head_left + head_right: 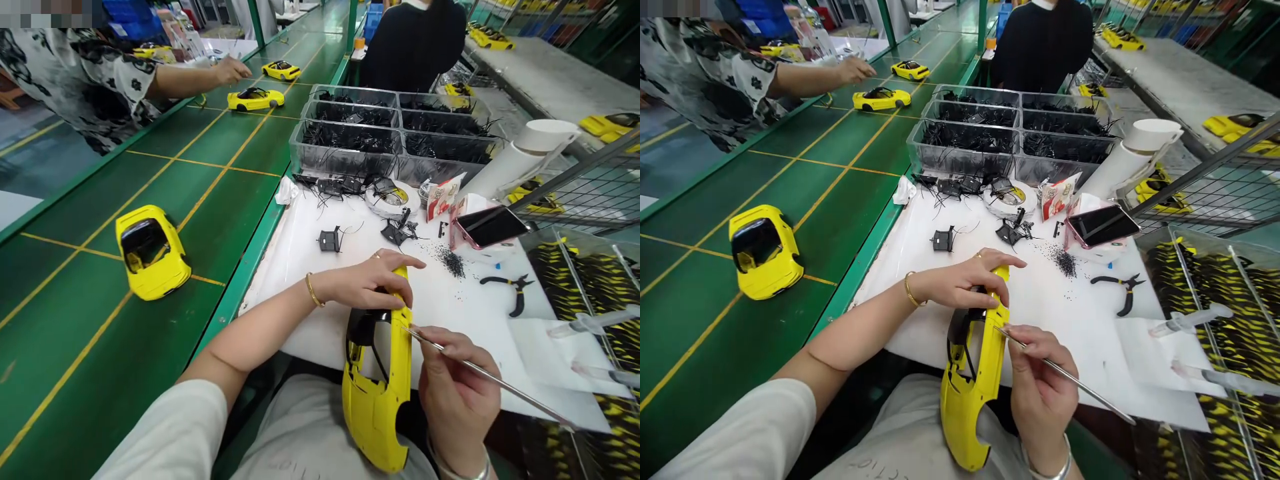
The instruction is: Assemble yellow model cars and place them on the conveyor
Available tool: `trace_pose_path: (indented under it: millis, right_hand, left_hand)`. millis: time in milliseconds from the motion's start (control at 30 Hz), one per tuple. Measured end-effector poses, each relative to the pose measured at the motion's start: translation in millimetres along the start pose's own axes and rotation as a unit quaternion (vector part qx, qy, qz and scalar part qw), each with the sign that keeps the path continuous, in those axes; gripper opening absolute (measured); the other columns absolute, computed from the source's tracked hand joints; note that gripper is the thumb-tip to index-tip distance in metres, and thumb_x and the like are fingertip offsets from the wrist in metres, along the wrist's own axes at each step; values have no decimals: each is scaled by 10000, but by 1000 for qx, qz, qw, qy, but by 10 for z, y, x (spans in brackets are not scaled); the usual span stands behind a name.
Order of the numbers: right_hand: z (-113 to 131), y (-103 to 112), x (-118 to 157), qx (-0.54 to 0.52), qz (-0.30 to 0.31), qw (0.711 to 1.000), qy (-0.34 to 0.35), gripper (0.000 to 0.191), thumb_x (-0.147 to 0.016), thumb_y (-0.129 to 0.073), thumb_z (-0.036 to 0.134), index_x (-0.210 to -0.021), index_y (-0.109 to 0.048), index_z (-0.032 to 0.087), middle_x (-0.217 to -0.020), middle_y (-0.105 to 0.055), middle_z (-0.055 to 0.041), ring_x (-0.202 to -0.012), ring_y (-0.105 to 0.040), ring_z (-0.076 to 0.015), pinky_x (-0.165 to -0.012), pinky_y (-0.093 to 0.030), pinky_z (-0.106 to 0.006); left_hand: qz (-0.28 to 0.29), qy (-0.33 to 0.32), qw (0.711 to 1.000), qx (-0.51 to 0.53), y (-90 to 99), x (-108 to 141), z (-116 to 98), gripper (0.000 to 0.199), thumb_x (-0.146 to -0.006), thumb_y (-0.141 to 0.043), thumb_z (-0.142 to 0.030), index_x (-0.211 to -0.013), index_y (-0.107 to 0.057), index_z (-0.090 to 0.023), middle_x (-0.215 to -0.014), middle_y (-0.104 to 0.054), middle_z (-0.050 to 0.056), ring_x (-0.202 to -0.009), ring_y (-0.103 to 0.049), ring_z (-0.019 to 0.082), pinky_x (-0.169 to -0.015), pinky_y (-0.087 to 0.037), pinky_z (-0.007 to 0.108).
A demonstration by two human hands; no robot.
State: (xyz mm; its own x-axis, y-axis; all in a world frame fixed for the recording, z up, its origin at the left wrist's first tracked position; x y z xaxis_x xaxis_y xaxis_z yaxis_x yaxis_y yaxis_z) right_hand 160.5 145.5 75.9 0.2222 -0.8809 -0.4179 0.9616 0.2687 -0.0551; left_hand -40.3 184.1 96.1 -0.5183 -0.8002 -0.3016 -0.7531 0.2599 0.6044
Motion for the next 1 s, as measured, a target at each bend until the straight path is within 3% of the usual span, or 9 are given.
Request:
trace_pose_path:
  millis: [200, 667, 900, 1000]
  right_hand:
    - [-23, -57, 34, 42, -7, 998, 45, 213, -826, -658, 15, -908, -591, 199, -954, -713, -51, -884, -697, -200, -814, -585, -383]
    - [6, -61, 33, 57, 3, 997, 57, 232, -814, -649, -10, -900, -600, 200, -939, -705, -44, -906, -692, -197, -825, -588, -380]
    - [11, -109, 53, 66, 7, 996, 67, 251, -810, -639, -17, -926, -592, 200, -964, -692, -52, -921, -681, -216, -826, -579, -411]
    - [95, 42, 8, 101, -3, 990, 96, 245, -802, -646, -4, -929, -578, 194, -954, -670, -54, -936, -675, -234, -861, -557, -447]
  left_hand:
    - [29, -18, 998, -45, -72, 8, -4, 369, -870, -537, -506, -988, -672, -184, -1462, -425, 182, -1398, -324, 295, -1184, -226, 466]
    - [21, -13, 999, -29, -79, 13, 1, 372, -867, -550, -537, -932, -639, -182, -1401, -454, 187, -1370, -340, 318, -1170, -235, 486]
    - [24, 5, 999, -29, -83, 16, -19, 369, -847, -607, -548, -925, -618, -187, -1401, -450, 182, -1385, -318, 316, -1169, -230, 488]
    - [57, 49, 997, -19, -35, 26, -41, 352, -833, -642, -512, -944, -606, -180, -1434, -417, 185, -1402, -297, 336, -1161, -238, 503]
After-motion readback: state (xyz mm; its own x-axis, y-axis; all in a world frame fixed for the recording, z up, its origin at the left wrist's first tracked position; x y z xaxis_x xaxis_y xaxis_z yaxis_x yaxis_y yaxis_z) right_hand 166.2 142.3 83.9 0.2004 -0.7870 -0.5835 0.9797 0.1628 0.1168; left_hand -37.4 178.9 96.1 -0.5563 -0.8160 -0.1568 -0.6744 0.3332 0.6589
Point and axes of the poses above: each hand's wrist, its own x-axis away from the middle knuckle, its own y-axis out of the back of the hand, z = x × y, the point moved 3 cm from there along -x, towards the middle knuckle
